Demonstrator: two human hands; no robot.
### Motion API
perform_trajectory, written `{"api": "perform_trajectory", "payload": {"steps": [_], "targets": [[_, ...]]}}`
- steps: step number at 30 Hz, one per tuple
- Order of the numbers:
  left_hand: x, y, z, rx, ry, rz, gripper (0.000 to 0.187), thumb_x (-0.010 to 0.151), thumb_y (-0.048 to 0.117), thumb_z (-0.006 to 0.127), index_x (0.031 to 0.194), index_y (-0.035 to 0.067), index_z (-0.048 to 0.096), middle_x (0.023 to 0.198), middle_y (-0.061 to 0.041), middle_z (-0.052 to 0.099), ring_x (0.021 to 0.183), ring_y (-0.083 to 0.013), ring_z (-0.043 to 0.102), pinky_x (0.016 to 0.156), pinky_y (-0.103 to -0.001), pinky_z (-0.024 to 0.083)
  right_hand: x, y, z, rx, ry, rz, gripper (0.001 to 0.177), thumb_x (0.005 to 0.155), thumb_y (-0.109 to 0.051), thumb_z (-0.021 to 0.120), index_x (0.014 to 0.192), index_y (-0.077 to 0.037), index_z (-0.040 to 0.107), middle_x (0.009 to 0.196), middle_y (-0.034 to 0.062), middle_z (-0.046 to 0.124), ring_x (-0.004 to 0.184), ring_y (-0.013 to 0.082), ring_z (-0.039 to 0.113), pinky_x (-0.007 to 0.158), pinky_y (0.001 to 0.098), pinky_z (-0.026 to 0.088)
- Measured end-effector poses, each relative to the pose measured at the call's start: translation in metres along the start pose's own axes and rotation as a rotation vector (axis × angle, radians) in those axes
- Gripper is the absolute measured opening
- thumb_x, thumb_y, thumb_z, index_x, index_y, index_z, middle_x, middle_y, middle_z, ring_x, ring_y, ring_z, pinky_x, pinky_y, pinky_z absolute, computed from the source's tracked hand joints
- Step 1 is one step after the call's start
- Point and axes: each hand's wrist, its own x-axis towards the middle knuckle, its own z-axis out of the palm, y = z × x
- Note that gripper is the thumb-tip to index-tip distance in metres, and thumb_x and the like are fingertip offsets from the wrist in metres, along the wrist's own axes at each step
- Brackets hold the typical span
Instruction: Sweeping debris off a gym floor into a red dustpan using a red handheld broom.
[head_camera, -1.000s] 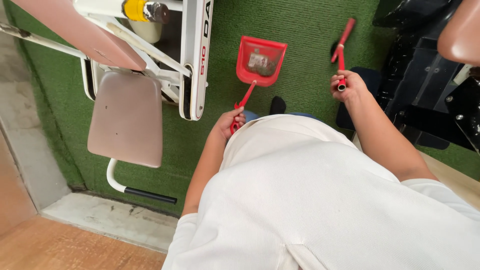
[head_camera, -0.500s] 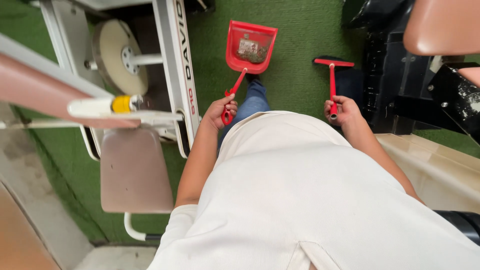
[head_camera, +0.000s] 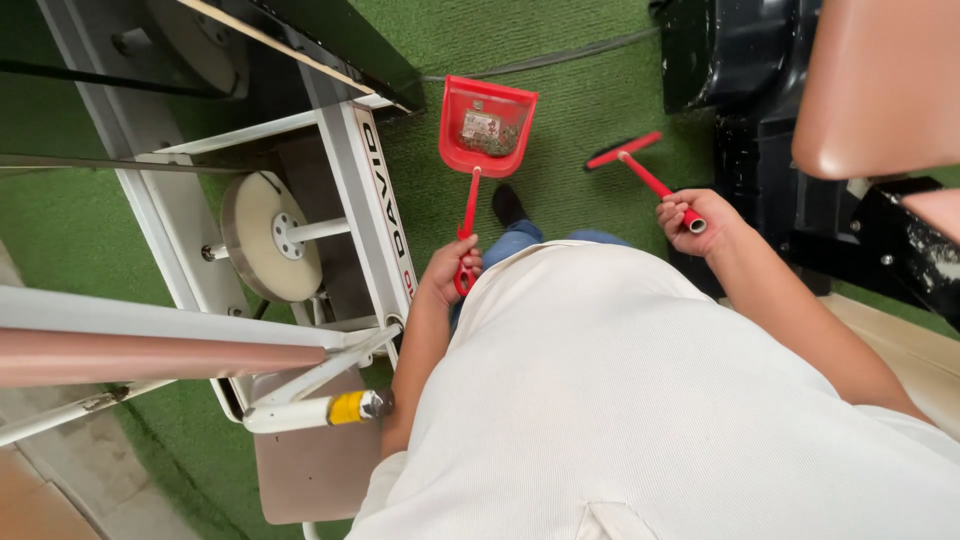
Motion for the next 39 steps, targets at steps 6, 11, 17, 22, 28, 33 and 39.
{"api": "perform_trajectory", "payload": {"steps": [6,11,17,22,28,33,39], "targets": [[0.009,0.009,-0.011,-0.029,0.041,0.042,0.02,0.099,0.016,0.068,0.092,0.01,0.05,0.075,0.0,0.054,0.057,-0.0048,0.049,0.046,-0.02,0.041,-0.03,0.009,0.109,-0.177,-0.116,0.03,0.016,0.098,-0.017,0.057,0.091,-0.006,0.048,0.075,0.0003,0.057,0.051,0.0006,0.05,0.042,0.0137,0.043],[0.008,0.032,0.021,-0.096,0.115,0.041,0.022,0.098,0.017,0.068,0.089,0.009,0.049,0.07,0.001,0.05,0.055,-0.0057,0.047,0.049,-0.022,0.044,-0.023,-0.009,0.157,-0.712,0.067,-0.082,0.011,0.093,-0.014,0.058,0.104,-0.015,0.058,0.071,0.0008,0.057,0.048,0.0044,0.048,0.039,0.0185,0.037],[0.036,0.041,0.029,-0.139,0.092,0.074,0.022,0.099,0.018,0.069,0.09,0.01,0.051,0.067,0.003,0.05,0.052,-0.0038,0.046,0.047,-0.019,0.042,-0.017,-0.087,0.207,-1.137,0.199,-0.267,0.036,0.09,-0.003,0.065,0.125,-0.01,0.067,0.074,0.0048,0.064,0.053,0.0093,0.056,0.047,0.024,0.047],[0.067,0.069,0.08,-0.214,0.069,0.089,0.02,0.099,0.019,0.067,0.093,0.01,0.051,0.073,0.003,0.053,0.055,-0.0023,0.049,0.05,-0.019,0.045,-0.021,-0.188,0.248,-1.121,0.191,-0.227,0.024,0.093,-0.017,0.065,0.116,-0.01,0.066,0.071,0.0016,0.058,0.051,0.0088,0.05,0.041,0.0251,0.039],[0.1,0.125,0.173,-0.196,0.057,0.138,0.016,0.1,0.019,0.066,0.099,0.011,0.053,0.078,0.003,0.056,0.058,-0.0016,0.051,0.051,-0.018,0.046,-0.018,-0.322,0.251,-0.869,0.178,-0.232,0.024,0.097,-0.021,0.066,0.115,-0.008,0.057,0.074,0.001,0.058,0.055,0.0073,0.051,0.045,0.0216,0.041],[0.119,0.195,0.223,-0.102,0.061,0.169,0.017,0.099,0.019,0.067,0.098,0.012,0.052,0.078,0.003,0.055,0.058,-0.0018,0.051,0.051,-0.018,0.045,-0.036,-0.447,0.215,-0.479,0.04,-0.227,0.033,0.102,-0.014,0.064,0.129,-0.004,0.048,0.082,0.0011,0.058,0.063,0.0059,0.054,0.053,0.0194,0.042],[0.149,0.308,0.249,-0.052,0.036,0.129,0.017,0.101,0.019,0.066,0.096,0.012,0.051,0.073,0.004,0.054,0.057,-0.0021,0.049,0.05,-0.018,0.043,-0.087,-0.542,0.194,-0.08,-0.02,-0.376,0.039,0.106,-0.006,0.057,0.141,0.008,0.045,0.1,0.0119,0.064,0.074,0.0133,0.059,0.065,0.0222,0.049]]}}
